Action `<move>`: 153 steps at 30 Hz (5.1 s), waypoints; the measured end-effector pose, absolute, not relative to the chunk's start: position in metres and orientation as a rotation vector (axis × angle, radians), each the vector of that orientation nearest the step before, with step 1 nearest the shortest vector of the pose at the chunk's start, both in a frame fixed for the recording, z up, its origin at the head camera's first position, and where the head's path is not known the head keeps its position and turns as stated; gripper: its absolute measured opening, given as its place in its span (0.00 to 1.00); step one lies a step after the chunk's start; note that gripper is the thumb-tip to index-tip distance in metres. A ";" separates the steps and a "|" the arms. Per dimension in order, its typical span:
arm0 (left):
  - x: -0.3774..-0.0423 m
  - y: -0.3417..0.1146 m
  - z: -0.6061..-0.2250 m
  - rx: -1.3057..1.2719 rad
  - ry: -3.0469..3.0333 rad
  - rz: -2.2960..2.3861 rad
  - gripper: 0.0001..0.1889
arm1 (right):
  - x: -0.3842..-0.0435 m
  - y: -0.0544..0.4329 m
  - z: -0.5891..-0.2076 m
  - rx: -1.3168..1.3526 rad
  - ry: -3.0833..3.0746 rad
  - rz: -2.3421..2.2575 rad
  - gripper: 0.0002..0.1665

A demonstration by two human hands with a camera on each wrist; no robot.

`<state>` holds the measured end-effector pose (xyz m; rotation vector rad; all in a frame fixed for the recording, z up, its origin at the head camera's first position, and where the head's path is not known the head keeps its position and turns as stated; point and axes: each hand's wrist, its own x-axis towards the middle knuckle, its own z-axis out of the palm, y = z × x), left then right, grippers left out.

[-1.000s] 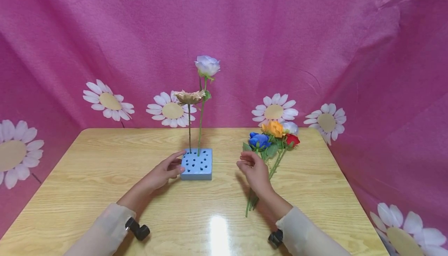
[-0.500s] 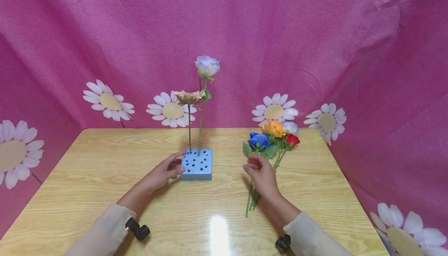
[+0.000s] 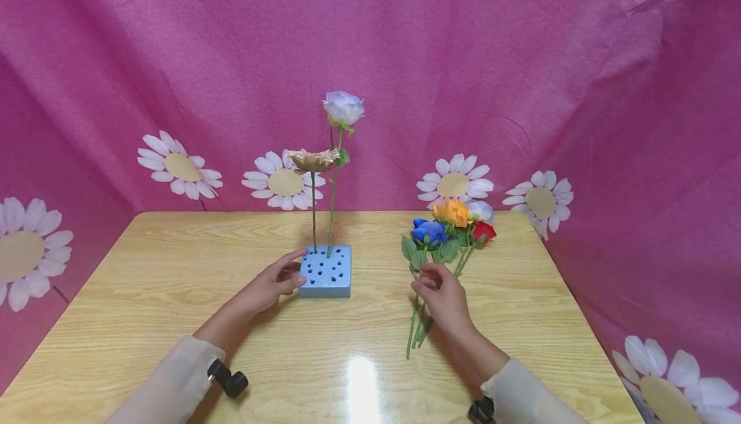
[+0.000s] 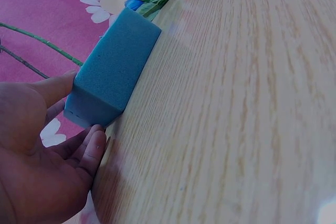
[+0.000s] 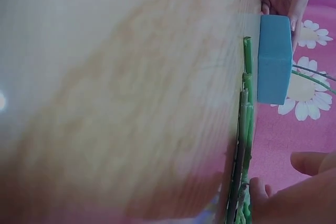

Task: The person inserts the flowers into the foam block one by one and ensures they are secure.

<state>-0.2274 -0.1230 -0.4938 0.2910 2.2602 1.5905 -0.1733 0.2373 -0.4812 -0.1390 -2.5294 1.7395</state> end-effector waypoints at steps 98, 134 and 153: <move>-0.228 -0.123 -0.496 0.294 2.255 1.601 0.33 | -0.202 0.252 -0.455 -0.296 -2.059 2.983 0.12; -0.229 -0.123 -0.496 0.301 2.251 1.600 0.33 | -0.191 0.226 -0.475 -0.229 -2.110 3.008 0.21; -0.229 -0.123 -0.496 0.288 2.251 1.601 0.33 | -0.189 0.215 -0.478 -0.263 -2.145 2.889 0.07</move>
